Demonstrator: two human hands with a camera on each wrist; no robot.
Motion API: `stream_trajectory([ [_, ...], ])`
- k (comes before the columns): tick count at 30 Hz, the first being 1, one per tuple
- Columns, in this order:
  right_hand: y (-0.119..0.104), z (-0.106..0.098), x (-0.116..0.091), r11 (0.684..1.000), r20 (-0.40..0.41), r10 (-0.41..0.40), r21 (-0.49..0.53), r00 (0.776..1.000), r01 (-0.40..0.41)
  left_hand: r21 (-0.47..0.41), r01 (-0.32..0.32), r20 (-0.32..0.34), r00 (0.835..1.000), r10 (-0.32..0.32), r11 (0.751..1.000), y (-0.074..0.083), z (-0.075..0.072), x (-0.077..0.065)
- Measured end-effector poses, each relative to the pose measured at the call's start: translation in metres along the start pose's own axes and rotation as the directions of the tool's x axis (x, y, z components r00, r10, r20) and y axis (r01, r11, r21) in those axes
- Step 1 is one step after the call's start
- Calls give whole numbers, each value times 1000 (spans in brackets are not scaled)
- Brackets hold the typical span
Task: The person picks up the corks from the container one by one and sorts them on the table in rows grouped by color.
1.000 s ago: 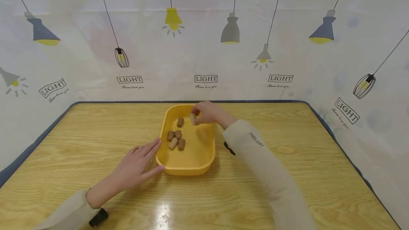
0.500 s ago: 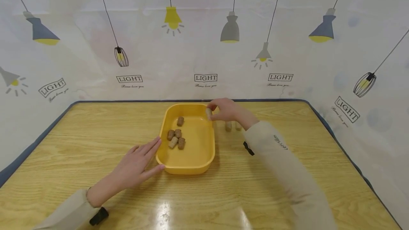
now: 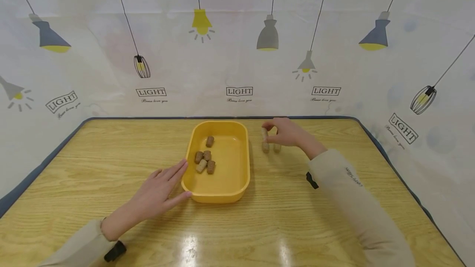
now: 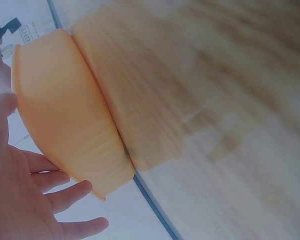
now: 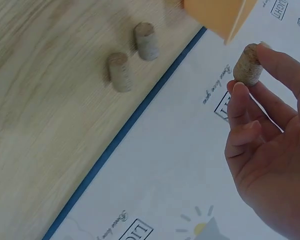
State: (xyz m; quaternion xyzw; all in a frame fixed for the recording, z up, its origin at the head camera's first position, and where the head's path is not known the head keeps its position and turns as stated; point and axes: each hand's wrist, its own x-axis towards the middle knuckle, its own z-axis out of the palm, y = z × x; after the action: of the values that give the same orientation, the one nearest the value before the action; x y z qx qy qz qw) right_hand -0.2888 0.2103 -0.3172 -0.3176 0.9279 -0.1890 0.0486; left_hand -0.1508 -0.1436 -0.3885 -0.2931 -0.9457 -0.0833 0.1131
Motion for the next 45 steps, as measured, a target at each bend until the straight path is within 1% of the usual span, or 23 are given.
stream_trajectory([
  [2, 5, 0, -5, 1000, -10, 11, -5, 1000, -11, 0, 1, 1, 1000, -1, 1000, 0, 0, 0],
  [9, 25, 6, -21, 1000, -45, -6, -1, 999, 6, 2, 4, 3, 1000, -4, 1000, 0, -1, 0],
  [13, 36, 12, -30, 999, -36, 32, 12, 999, -31, 0, 5, 10, 1000, -5, 1000, 0, -1, 0],
  [16, 41, 16, -36, 998, -44, 58, 26, 997, -57, -2, 6, 18, 1000, -6, 1000, 0, -1, 0],
  [20, 50, 22, -42, 998, -64, 56, 44, 996, -53, -2, 8, 21, 1000, -8, 1000, 0, 0, -1],
  [22, 55, 25, -43, 997, -70, 60, 57, 996, -56, -3, 9, 20, 1000, -9, 1000, 0, 0, -1],
  [29, 67, 36, -43, 988, -97, 140, 81, 985, -133, -6, 11, 16, 1000, -11, 1000, 0, 0, -1],
  [35, 75, 45, -42, 984, -133, 164, 96, 977, -152, -4, 2, 7, 1000, -2, 1000, 0, 0, -1],
  [45, 82, 52, -39, 976, -144, 201, 107, 969, -187, -9, 7, 12, 1000, -7, 1000, 0, -1, -1],
])
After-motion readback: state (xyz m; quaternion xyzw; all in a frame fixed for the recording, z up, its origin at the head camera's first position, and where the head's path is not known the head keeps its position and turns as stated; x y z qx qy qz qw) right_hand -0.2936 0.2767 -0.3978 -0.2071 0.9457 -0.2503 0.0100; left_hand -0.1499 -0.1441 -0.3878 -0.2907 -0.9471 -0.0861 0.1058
